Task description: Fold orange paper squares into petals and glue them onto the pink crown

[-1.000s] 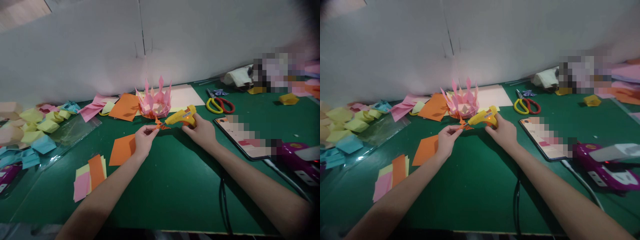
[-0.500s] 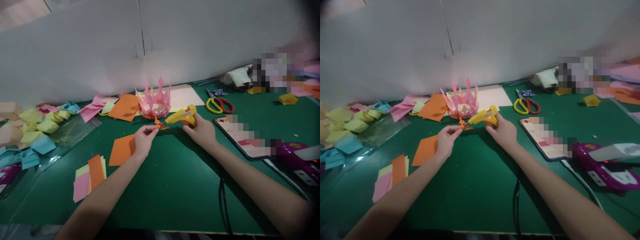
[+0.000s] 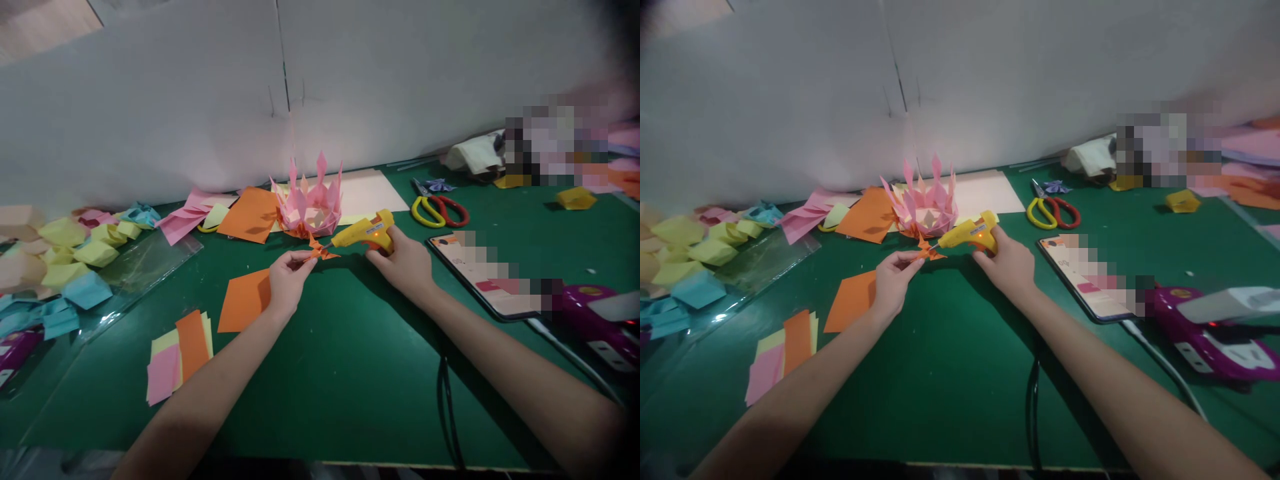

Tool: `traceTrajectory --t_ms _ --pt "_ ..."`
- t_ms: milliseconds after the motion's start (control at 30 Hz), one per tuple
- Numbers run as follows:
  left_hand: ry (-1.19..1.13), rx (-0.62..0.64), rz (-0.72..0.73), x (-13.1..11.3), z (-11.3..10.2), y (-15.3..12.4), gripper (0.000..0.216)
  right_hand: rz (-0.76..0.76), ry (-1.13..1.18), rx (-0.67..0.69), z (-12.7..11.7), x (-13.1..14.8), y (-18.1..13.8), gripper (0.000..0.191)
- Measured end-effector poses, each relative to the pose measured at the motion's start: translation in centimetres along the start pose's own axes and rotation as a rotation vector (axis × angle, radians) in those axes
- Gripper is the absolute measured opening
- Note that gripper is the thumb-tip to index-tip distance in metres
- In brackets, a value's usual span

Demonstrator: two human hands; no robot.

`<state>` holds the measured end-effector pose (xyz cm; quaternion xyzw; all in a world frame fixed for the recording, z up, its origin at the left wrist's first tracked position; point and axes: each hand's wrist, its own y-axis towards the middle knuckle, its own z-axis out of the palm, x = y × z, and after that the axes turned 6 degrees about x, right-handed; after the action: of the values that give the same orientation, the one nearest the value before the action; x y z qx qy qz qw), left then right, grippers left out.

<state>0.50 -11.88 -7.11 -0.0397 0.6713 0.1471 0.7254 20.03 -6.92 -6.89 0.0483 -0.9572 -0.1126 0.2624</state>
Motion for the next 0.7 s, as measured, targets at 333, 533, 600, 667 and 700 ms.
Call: traceTrajectory --t_ms 333,533,600,667,700 --pt "-0.006 0.004 0.003 0.02 0.02 0.0 0.01 0.017 -0.008 -0.002 -0.02 -0.01 0.05 0.019" --pt "-0.001 0.0 0.002 -0.01 -0.02 0.03 0.011 0.022 -0.016 -0.025 -0.03 -0.05 0.01 0.019" --pt "-0.004 0.002 0.0 -0.01 0.0 0.02 0.011 0.031 -0.017 -0.02 -0.05 -0.01 0.0 0.019" --pt "-0.006 0.005 -0.001 -0.04 0.03 -0.02 0.011 0.033 -0.014 -0.018 -0.06 0.01 -0.01 0.019" --pt "-0.005 0.006 -0.001 -0.05 0.04 -0.04 0.01 0.029 -0.013 -0.021 -0.06 0.01 -0.01 0.019"
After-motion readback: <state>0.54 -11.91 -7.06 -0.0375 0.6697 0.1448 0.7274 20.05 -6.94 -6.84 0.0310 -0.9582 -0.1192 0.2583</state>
